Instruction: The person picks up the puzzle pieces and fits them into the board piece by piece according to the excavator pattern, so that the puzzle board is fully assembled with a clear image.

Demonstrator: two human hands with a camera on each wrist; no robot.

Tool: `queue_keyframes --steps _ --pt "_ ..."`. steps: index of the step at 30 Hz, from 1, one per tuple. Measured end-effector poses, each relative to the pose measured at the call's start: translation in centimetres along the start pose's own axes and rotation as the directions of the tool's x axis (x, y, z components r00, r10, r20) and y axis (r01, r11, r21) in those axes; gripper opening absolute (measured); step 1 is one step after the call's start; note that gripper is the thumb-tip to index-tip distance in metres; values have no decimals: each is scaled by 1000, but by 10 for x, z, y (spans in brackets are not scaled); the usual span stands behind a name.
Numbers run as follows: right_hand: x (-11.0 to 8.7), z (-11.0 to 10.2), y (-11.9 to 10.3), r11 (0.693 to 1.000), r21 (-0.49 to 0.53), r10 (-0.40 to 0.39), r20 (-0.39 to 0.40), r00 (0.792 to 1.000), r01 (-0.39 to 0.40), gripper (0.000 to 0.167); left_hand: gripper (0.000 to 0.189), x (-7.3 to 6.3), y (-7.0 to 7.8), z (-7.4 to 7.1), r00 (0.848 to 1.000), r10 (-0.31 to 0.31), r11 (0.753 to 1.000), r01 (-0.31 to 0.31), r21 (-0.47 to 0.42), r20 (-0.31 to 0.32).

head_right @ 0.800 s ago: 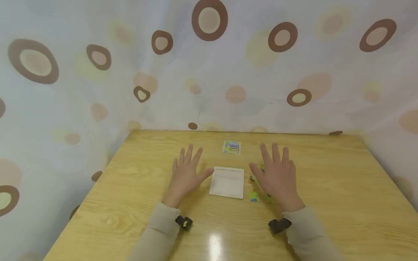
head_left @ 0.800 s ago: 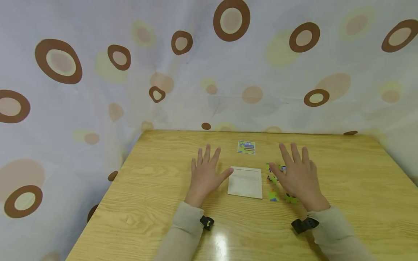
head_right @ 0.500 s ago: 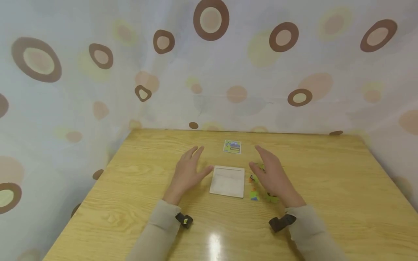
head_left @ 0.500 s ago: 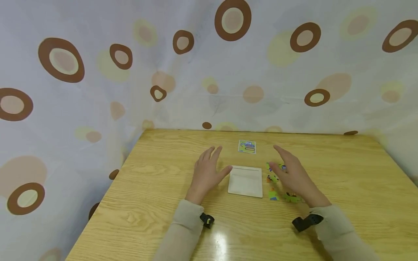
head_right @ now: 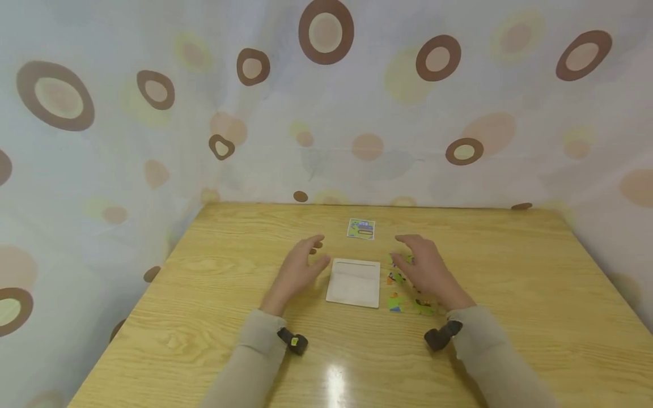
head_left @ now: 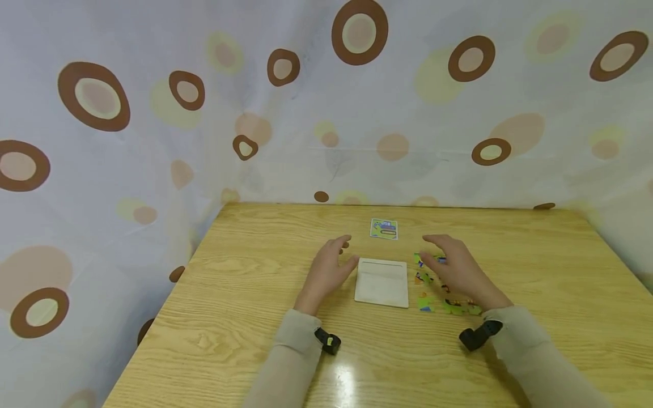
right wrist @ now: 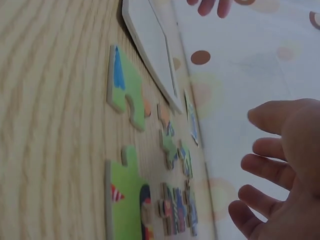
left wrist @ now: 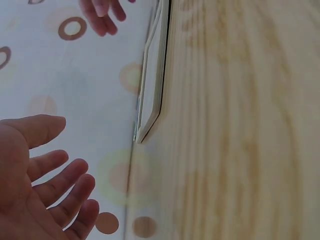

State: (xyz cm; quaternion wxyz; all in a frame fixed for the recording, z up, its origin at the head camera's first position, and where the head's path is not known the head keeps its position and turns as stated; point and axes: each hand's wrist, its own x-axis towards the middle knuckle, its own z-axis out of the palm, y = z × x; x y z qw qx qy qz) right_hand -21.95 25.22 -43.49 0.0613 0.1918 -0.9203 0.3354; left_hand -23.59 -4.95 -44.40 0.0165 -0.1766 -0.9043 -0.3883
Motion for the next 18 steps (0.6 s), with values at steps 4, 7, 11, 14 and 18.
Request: queue_keyframes --steps 4,7,11,14,18 --pt "1 1 9 1000 -28 0 36 999 1 48 50 2 -4 4 998 -11 998 14 -60 54" --pt "1 1 15 999 -43 -17 40 999 18 46 48 4 -7 6 996 -13 996 21 -92 87" --pt "3 2 20 998 -63 -8 55 998 12 42 46 6 -12 9 993 -36 992 50 -119 115" --pt "5 3 24 997 -82 12 74 997 -6 40 44 9 -16 10 992 -43 990 58 -127 120" --pt "7 2 26 994 -102 45 100 994 -35 40 42 12 -19 11 991 -35 990 52 -131 127"
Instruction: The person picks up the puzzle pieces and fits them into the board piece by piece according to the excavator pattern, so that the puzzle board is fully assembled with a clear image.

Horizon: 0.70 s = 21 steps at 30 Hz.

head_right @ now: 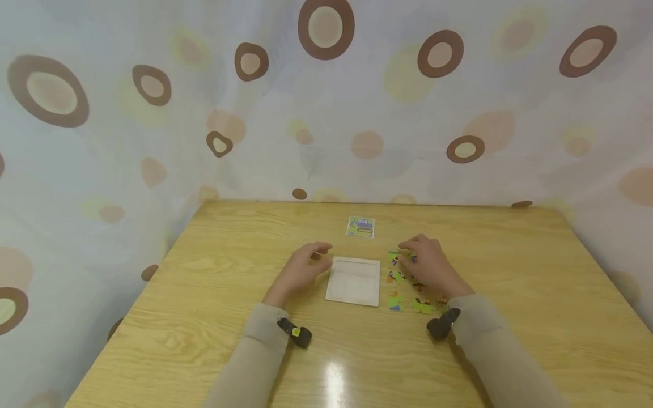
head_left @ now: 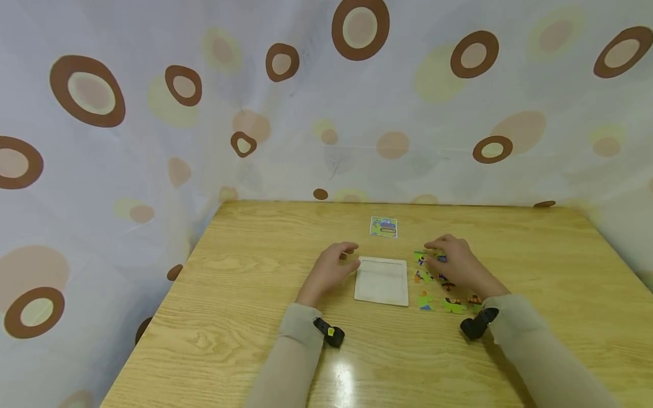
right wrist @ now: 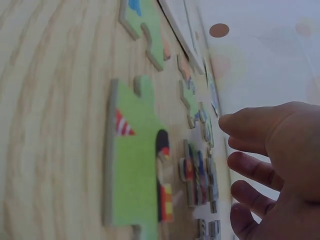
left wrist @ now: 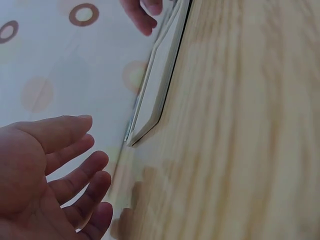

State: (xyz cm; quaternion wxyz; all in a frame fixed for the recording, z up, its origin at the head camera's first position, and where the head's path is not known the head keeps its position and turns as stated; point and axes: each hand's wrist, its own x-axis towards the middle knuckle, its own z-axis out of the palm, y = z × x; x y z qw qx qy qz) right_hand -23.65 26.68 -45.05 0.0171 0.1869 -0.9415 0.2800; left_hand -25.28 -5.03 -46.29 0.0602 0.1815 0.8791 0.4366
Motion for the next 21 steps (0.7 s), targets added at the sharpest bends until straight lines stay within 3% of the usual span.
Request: queue_keyframes --steps 10,21 --pt "7 0 -2 999 -29 47 34 998 -46 41 39 6 -10 2 998 23 999 -22 -25 55" --pt "10 0 1 997 -42 72 59 996 -69 38 44 7 -18 4 994 43 993 -53 101 101"
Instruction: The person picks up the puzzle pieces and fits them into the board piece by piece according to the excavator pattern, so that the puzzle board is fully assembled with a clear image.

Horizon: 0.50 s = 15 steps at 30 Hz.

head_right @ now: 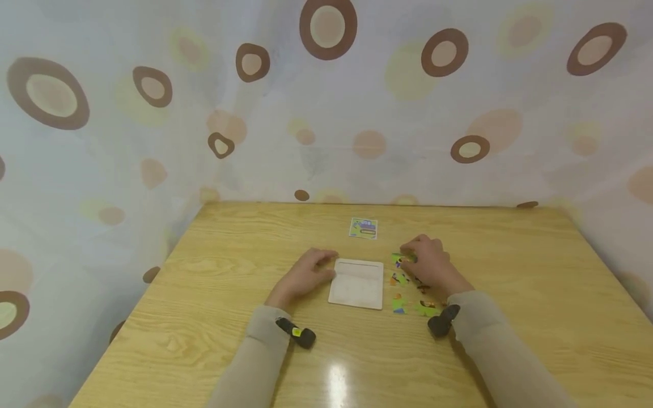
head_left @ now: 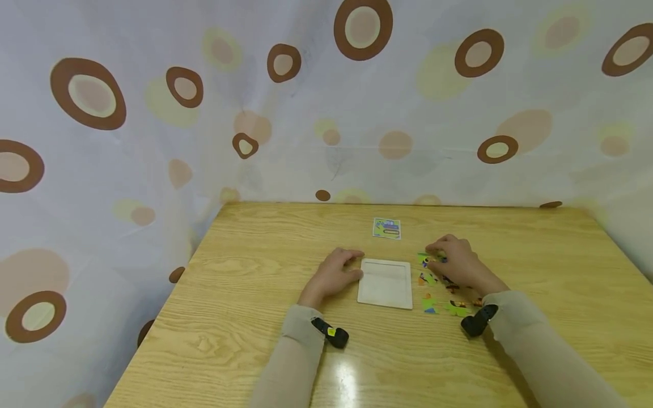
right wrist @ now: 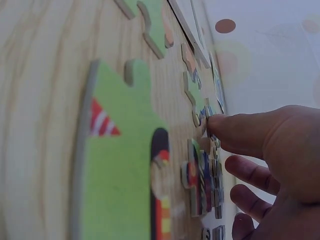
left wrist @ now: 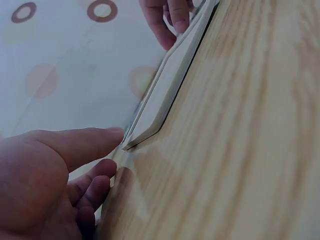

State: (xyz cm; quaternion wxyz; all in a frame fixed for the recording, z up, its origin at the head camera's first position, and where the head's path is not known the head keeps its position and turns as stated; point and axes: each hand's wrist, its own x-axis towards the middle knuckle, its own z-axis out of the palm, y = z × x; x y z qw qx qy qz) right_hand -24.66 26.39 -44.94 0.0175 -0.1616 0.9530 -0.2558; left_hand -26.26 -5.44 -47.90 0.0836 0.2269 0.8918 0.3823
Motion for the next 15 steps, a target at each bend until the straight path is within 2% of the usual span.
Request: queue_keyframes --steps 8,12,15 --pt "2 -1 3 1000 17 17 -11 1000 -17 32 45 2 1 2 1000 2 997 -3 77 18" --pt "2 1 5 998 42 40 -1 999 -40 30 44 0 2 2 1000 -4 996 1 85 28" --pt "5 4 8 999 39 20 -5 1000 -20 29 45 -2 1 0 1000 -8 996 6 87 29"
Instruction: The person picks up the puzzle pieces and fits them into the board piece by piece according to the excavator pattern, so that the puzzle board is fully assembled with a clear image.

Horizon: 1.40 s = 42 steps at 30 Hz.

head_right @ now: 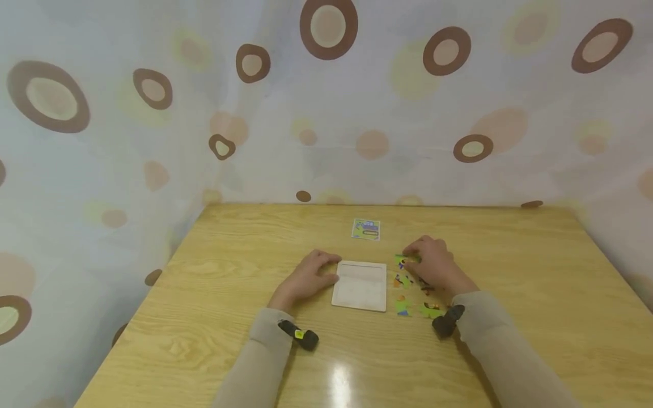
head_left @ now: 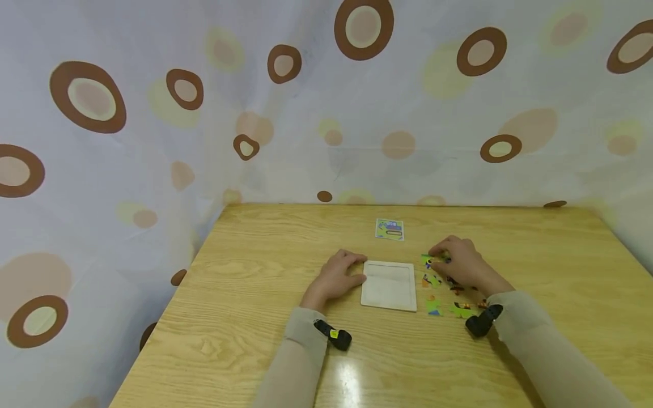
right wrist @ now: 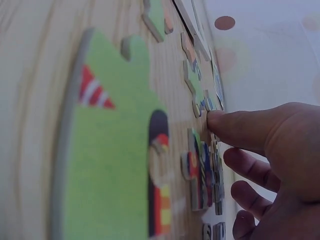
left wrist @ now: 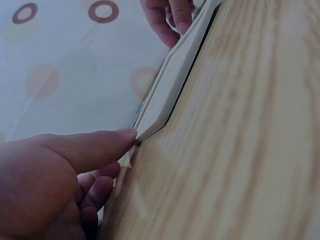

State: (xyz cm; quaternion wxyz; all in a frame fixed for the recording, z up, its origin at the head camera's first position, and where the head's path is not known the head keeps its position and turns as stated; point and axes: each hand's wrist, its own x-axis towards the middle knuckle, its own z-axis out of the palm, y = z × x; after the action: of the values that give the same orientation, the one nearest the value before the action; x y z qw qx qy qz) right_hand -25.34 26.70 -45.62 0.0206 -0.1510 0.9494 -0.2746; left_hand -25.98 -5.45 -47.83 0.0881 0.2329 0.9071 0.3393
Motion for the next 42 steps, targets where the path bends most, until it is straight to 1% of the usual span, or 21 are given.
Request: queue_keyframes --steps 4,7,11,14,20,26,28,37,42 --pt "4 2 2 1000 -2 -24 -7 1000 24 29 45 -2 -3 -1 1000 -8 1000 8 3 -3" --pt "4 0 2 999 50 -2 3 1000 2 32 45 -2 -4 -1 1000 -9 1000 9 4 -4" --pt "0 -1 1 989 143 43 15 999 -44 37 45 -3 -3 -1 1000 -13 1000 13 -7 0" --pt "-1 -1 0 985 164 46 7 999 -47 38 45 -4 -2 -1 1000 -20 1000 20 -13 0" --pt "-4 4 -6 985 175 10 -30 1000 -5 35 45 -3 -1 -1 1000 -17 1000 17 -6 -1" --pt "-4 8 -21 981 188 -46 -51 998 54 31 45 -1 0 -2 1000 -10 1000 10 4 4" --pt "-2 10 -25 980 191 -53 -54 997 62 30 45 -1 -1 -2 1000 -12 1000 12 8 5" --pt "4 21 -47 974 207 -89 -16 996 90 26 45 0 -1 -2 1000 -14 1000 14 7 7" --pt "9 29 -59 973 175 -148 -16 989 148 23 45 -1 0 -3 1000 -19 1000 19 -6 6"
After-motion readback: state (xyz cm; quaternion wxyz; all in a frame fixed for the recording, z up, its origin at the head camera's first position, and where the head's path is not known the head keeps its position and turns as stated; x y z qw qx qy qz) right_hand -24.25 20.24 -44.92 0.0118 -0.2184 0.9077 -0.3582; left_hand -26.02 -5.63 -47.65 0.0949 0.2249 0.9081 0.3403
